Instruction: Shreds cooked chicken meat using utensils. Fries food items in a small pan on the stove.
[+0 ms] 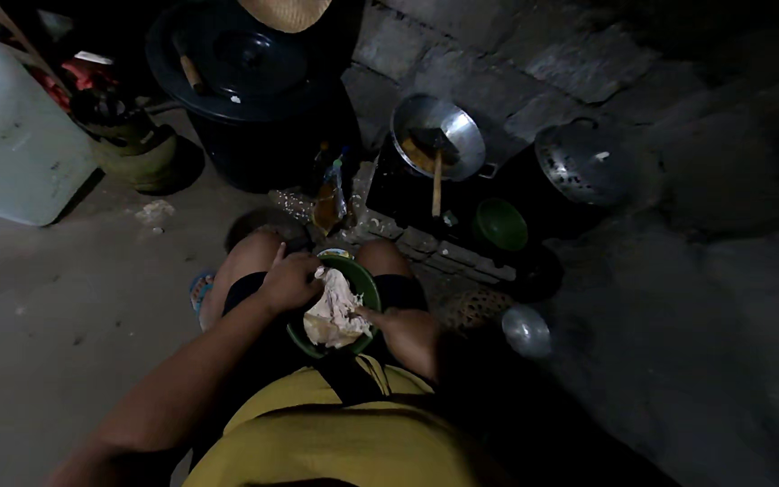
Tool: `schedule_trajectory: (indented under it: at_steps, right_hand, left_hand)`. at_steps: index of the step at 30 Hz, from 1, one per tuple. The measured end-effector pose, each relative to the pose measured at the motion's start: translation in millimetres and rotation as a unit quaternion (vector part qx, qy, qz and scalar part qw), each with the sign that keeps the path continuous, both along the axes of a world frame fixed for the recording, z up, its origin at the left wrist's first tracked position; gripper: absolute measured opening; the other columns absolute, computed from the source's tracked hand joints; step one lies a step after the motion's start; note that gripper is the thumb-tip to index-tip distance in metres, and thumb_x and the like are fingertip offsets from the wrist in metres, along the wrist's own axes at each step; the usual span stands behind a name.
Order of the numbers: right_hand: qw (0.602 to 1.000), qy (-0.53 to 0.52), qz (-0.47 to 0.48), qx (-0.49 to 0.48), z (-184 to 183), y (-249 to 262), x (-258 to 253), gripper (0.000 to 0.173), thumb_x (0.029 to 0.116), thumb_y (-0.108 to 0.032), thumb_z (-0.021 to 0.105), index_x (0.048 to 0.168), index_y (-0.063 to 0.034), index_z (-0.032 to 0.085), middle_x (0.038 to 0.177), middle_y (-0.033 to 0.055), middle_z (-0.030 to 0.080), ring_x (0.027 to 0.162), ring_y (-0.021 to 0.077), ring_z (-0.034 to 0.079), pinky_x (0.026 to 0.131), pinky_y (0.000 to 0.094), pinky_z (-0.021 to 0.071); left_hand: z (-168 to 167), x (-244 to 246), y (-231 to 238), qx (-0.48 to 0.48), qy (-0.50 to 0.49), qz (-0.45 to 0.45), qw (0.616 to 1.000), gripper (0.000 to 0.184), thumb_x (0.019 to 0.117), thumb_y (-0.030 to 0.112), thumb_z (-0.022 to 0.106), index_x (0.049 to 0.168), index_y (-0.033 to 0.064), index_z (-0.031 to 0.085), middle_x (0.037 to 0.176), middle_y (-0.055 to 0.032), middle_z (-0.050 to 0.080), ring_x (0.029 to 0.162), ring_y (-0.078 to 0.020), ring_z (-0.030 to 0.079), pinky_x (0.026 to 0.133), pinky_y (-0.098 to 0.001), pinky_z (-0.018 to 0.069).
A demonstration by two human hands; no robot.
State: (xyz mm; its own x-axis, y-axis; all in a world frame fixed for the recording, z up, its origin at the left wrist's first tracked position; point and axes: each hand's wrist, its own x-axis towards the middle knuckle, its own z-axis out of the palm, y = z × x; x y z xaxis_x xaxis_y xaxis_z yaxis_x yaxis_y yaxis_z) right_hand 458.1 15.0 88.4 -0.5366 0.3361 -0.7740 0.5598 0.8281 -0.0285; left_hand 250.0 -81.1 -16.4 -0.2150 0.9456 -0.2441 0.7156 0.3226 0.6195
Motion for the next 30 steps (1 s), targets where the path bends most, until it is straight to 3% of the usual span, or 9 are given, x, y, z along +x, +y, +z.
schedule_trajectory:
  at_steps: [4,6,8,11,14,17,21,26,30]
  right_hand:
    - [0.991,0.097,-0.060,-0.069,4,28,12,0.049,0.1126,-0.017,0.035,0.160,-0.0304,0.039,0.141,0.0184,0.062,0.127,0.0385,0.062,0.109,0.0596,0.0456]
    - [0.972,0.166,-0.129,-0.104,3,38,17,0.046,0.1131,-0.021,0.035,0.159,-0.0248,0.043,0.121,0.0178,0.068,0.101,0.0305,0.066,0.094,0.0501,0.0520]
    - [0.948,0.201,-0.205,-0.139,1,40,19,0.045,0.1130,-0.021,0.036,0.158,-0.0210,0.044,0.099,0.0120,0.065,0.079,0.0193,0.060,0.078,0.0380,0.0523]
    - [0.908,0.242,-0.274,-0.206,-11,41,25,0.043,0.1120,-0.017,0.038,0.154,-0.0098,0.046,0.088,0.0057,0.062,0.071,0.0104,0.056,0.069,0.0279,0.0499]
    - [0.874,0.268,-0.316,-0.256,-23,40,31,0.039,0.1112,-0.015,0.039,0.148,-0.0073,0.050,0.085,0.0013,0.061,0.067,0.0067,0.056,0.062,0.0229,0.0479]
    - [0.858,0.277,-0.334,-0.276,-26,40,31,0.039,0.1108,-0.015,0.040,0.147,-0.0079,0.052,0.086,0.0014,0.061,0.068,0.0077,0.057,0.063,0.0236,0.0486]
    - [0.833,0.296,-0.358,-0.300,-28,39,27,0.036,0.1099,-0.012,0.041,0.143,-0.0065,0.053,0.084,0.0004,0.061,0.066,0.0074,0.057,0.061,0.0225,0.0493]
    - [0.779,0.329,-0.396,-0.358,-26,33,19,0.027,0.1103,-0.016,0.043,0.132,-0.0043,0.055,0.080,-0.0015,0.061,0.062,0.0060,0.057,0.058,0.0196,0.0490]
    - [0.734,0.375,-0.419,-0.381,-22,26,10,0.022,0.1105,-0.016,0.043,0.120,-0.0026,0.058,0.074,-0.0025,0.058,0.059,0.0053,0.057,0.057,0.0183,0.0502]
  left_hand:
    - [1,-1,-6,0.015,-0.012,0.016,1.000,0.037,0.1035,0.034,0.055,0.124,0.0060,0.069,0.133,-0.0134,0.064,0.137,-0.0281,0.050,0.126,-0.0596,0.0092]
    - [0,0,-6,0.018,-0.009,0.010,1.000,0.040,0.1041,0.037,0.054,0.126,0.0055,0.068,0.136,-0.0141,0.062,0.139,-0.0288,0.048,0.126,-0.0588,0.0106]
    - [0,1,-9,0.042,-0.012,0.015,0.999,0.042,0.1030,0.037,0.056,0.125,0.0048,0.069,0.139,-0.0150,0.060,0.140,-0.0298,0.048,0.126,-0.0573,0.0146]
    - [0,2,-16,0.085,-0.029,0.035,0.995,0.043,0.1011,0.037,0.059,0.127,0.0056,0.069,0.152,-0.0129,0.052,0.145,-0.0296,0.042,0.125,-0.0531,0.0213]
    - [3,5,-24,0.095,-0.037,0.058,0.993,0.043,0.1030,0.037,0.057,0.128,0.0042,0.068,0.157,-0.0130,0.046,0.148,-0.0306,0.039,0.124,-0.0503,0.0250]
    - [1,10,-34,0.141,-0.027,0.076,0.987,0.038,0.1041,0.032,0.054,0.124,0.0054,0.071,0.154,-0.0135,0.049,0.143,-0.0311,0.044,0.118,-0.0485,0.0353]
    - [-4,21,-46,0.211,0.018,0.040,0.976,0.040,0.1061,0.036,0.044,0.124,0.0182,0.075,0.155,-0.0150,0.048,0.147,-0.0350,0.040,0.123,-0.0611,0.0214]
    - [10,32,-47,0.191,0.031,0.008,0.981,0.039,0.0977,0.016,0.057,0.136,0.0192,0.068,0.154,-0.0157,0.050,0.148,-0.0406,0.038,0.120,-0.0688,0.0184]
    - [18,36,-44,0.185,0.015,-0.014,0.983,0.033,0.1041,0.032,0.050,0.114,0.0182,0.078,0.154,-0.0102,0.051,0.151,-0.0388,0.032,0.121,-0.0700,0.0108]
